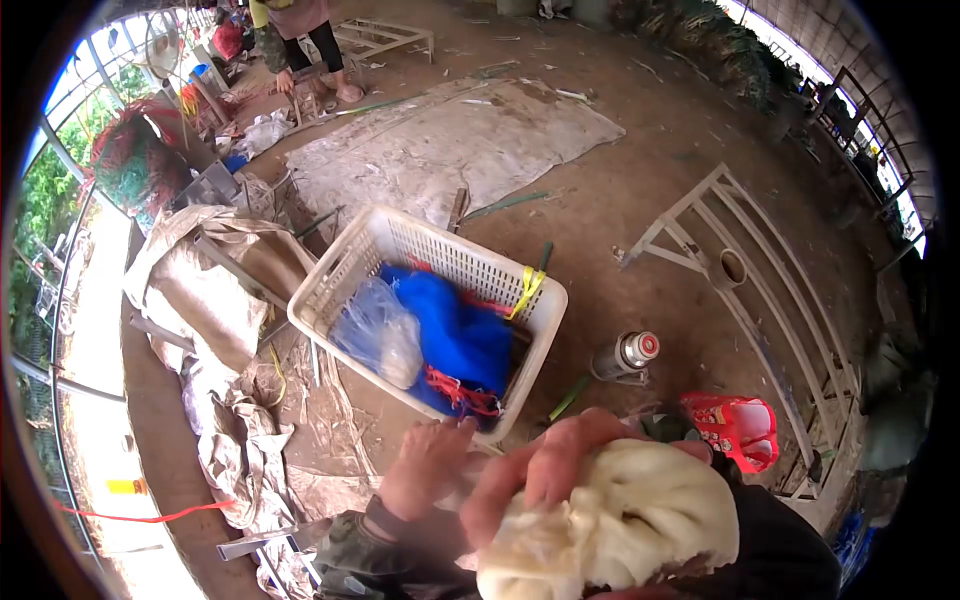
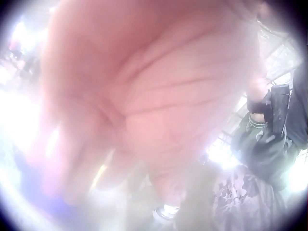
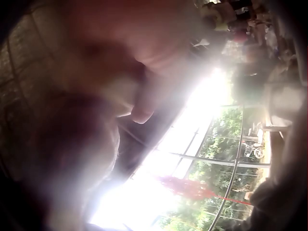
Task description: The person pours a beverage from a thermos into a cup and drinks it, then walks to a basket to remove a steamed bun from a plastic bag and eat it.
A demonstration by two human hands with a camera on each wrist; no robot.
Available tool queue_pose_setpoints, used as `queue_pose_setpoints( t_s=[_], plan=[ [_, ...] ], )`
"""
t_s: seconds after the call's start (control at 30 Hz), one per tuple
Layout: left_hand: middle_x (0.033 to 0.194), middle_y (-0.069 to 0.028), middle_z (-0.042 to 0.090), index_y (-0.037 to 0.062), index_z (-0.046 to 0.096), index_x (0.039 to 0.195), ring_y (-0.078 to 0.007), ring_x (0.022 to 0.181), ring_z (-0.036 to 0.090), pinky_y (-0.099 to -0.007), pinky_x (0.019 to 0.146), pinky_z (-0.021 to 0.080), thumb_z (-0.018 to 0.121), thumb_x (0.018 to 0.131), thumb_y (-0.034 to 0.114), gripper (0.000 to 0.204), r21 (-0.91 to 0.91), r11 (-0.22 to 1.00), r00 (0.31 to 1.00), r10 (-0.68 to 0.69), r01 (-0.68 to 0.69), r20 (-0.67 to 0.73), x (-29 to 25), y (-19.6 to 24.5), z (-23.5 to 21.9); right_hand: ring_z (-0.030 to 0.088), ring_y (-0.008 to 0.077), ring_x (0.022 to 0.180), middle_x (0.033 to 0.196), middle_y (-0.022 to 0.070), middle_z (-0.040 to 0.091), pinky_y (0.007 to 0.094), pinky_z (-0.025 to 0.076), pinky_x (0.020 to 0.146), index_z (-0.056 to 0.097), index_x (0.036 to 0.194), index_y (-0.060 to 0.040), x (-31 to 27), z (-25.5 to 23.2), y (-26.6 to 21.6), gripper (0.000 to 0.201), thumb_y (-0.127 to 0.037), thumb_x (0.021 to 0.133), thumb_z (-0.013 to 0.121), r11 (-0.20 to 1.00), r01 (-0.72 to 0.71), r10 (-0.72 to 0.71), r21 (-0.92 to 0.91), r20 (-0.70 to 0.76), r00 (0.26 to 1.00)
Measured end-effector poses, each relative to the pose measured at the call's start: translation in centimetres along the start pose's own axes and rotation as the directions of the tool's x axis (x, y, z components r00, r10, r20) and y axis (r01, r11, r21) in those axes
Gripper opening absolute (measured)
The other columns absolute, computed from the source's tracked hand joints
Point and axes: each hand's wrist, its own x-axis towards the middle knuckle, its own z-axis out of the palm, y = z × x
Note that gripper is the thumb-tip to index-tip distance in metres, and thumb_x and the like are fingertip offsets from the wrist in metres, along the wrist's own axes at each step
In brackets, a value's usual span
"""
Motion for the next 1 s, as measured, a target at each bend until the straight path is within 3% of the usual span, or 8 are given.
queue_pose_setpoints(
  t_s=[0.27,0.37,0.77,0.83,0.9,1.0],
  plan=[
    [0.097,-0.0163,0.065,0.0061,0.056,0.111,-0.0359,0.092,0.064,-0.0474,0.082,0.046,0.059,0.088,0.034,0.036,0.044,0.999,0.994,0.022,-0.017,-0.103,-0.6,-0.1,0.6,0.051,0.0399,0.116,0.12,0.0266,0.052,0.0496,0.044,0.094,0.048,0.123,0.0091,0.9,-1.7,-0.4,0.088,-0.07,0.086,0.049,0.997,-0.071,0.068,0.024,0.095,0.993],
    [0.096,-0.0152,0.065,0.006,0.056,0.111,-0.0342,0.092,0.065,-0.0466,0.081,0.046,0.06,0.088,0.032,0.036,0.025,0.999,0.998,-0.026,0.027,-0.061,-0.5,0.2,0.2,0.049,0.0399,0.119,0.123,0.0266,0.05,0.0501,0.042,0.097,0.046,0.126,0.0087,1.0,-2.0,-0.5,0.09,-0.071,0.085,0.05,0.995,-0.094,0.09,0.026,0.112,0.99],
    [0.098,-0.0145,0.061,0.0073,0.052,0.118,-0.0324,0.093,0.062,-0.0441,0.082,0.045,0.06,0.084,0.029,0.042,0.053,0.999,0.99,0.018,-0.01,-0.142,-1.1,-0.4,0.1,0.041,0.0399,0.131,0.135,0.0267,0.045,0.0518,0.034,0.108,0.04,0.136,0.0072,1.2,-3.3,-1.6,0.098,-0.074,0.083,0.051,0.992,-0.118,0.112,0.038,0.129,0.985],
    [0.098,-0.0144,0.061,0.0075,0.051,0.119,-0.0321,0.093,0.062,-0.0437,0.082,0.045,0.06,0.083,0.029,0.043,0.066,0.997,0.985,0.036,-0.026,-0.168,-1.3,-0.5,0.2,0.04,0.0399,0.133,0.137,0.0267,0.044,0.0521,0.032,0.11,0.039,0.138,0.007,1.2,-3.3,-1.7,0.099,-0.075,0.082,0.051,0.991,-0.128,0.124,0.032,0.118,0.985],
    [0.099,-0.0143,0.06,0.0077,0.051,0.12,-0.0318,0.093,0.061,-0.0433,0.082,0.044,0.06,0.083,0.029,0.044,0.087,0.995,0.976,0.07,-0.053,-0.206,-1.6,-0.5,0.3,0.04,0.0393,0.133,0.139,0.0262,0.043,0.0515,0.033,0.11,0.037,0.139,0.0068,0.9,-2.3,-2.4,0.102,-0.076,0.081,0.052,0.984,-0.176,0.176,0.038,-0.002,0.984],
    [0.099,-0.0141,0.059,0.0081,0.05,0.122,-0.0314,0.094,0.061,-0.0426,0.082,0.044,0.061,0.082,0.028,0.046,0.196,0.971,0.933,0.191,-0.135,-0.303,-2.1,-0.6,0.3,0.041,0.0381,0.133,0.141,0.0253,0.042,0.0502,0.033,0.111,0.033,0.141,0.0066,0.5,-1.9,-2.5,0.107,-0.077,0.078,0.054,0.97,-0.211,0.221,0.121,-0.078,0.972]
  ],
)
